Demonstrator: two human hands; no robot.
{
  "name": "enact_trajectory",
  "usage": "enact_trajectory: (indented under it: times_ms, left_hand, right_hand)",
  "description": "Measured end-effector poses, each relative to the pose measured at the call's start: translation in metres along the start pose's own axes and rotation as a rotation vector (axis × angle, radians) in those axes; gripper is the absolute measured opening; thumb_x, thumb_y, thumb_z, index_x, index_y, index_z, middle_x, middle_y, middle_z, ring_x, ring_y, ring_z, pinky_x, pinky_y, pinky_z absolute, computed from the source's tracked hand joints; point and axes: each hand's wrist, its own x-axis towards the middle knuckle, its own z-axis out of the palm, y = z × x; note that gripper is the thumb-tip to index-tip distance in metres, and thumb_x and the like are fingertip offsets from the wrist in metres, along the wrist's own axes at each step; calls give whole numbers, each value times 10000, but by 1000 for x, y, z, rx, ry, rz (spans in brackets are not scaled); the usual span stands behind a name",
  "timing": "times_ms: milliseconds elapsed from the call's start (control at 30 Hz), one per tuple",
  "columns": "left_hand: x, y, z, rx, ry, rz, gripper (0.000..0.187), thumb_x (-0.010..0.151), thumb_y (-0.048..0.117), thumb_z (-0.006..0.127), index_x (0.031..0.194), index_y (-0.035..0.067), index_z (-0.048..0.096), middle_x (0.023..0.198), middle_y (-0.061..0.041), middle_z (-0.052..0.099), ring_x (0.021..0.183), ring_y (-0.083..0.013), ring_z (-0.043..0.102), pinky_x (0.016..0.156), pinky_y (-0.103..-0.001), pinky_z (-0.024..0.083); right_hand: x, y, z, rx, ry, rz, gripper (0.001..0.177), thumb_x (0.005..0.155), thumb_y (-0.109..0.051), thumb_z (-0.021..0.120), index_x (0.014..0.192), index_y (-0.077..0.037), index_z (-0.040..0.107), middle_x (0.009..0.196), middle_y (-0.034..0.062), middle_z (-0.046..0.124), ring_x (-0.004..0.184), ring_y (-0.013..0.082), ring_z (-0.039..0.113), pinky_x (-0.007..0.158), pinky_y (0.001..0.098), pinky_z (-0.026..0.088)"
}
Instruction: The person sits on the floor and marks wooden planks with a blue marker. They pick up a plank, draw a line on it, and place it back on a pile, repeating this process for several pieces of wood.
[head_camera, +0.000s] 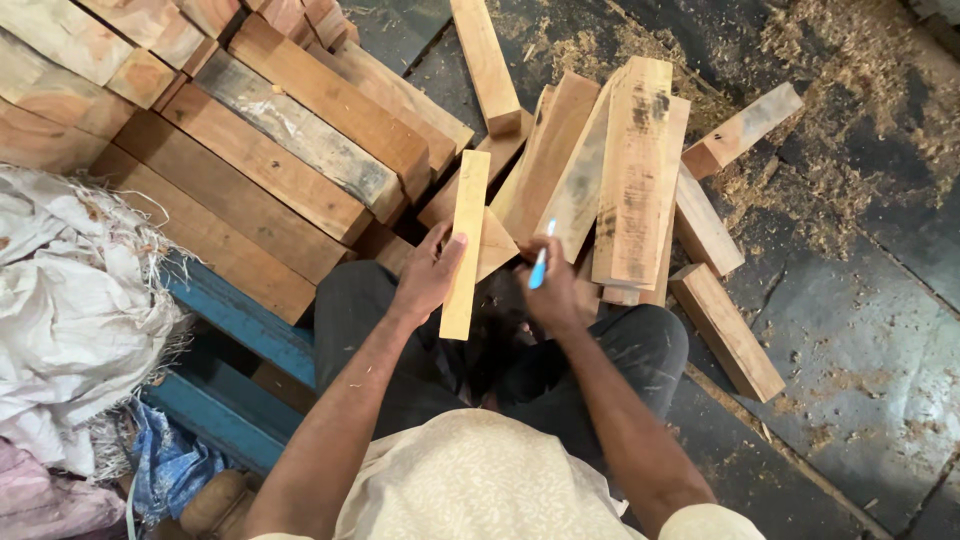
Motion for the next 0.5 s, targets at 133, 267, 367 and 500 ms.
enact_trajectory:
  times_ms: [133,267,367,500]
  left_hand:
    - [4,-1,0,-44,-25,24,556,1004,393,588,1434,43,553,1122,-112,712,964,-150,645,851,-314,523]
    - [9,-4,-3,-43,-82,14,595,1024,404,573,1475,23,497,1272,-149,645,1118,-185,606,940,-326,492]
    - [10,-6,-3,-63,-101,48,596,1022,404,570,1468,17,495,1332,-146,648,1179,-192,619,979,-317,493]
    - [9,-3,-3,-62,-95,42,592,1016,403,568,1465,24,498,1310,-135,659,1150,-180,634,960,-308,505]
  right_hand:
    - [29,-10,-25,352,24,255,390,1085,-286,529,1354,-9,585,1103,94,723,972,165,685,860,322,565]
    - [39,-26,-20,393,5,236,412,1078,-285,551,1354,14,614,1105,95,723,980,149,695,888,322,587]
    - [40,-27,-4,502,-13,184,380,1087,-233,587,1348,43,613,1102,112,723,983,160,687,890,324,568]
    - [39,-26,4,521,-18,186,346,1064,-190,590,1314,47,616,1114,109,718,1011,167,712,934,314,592]
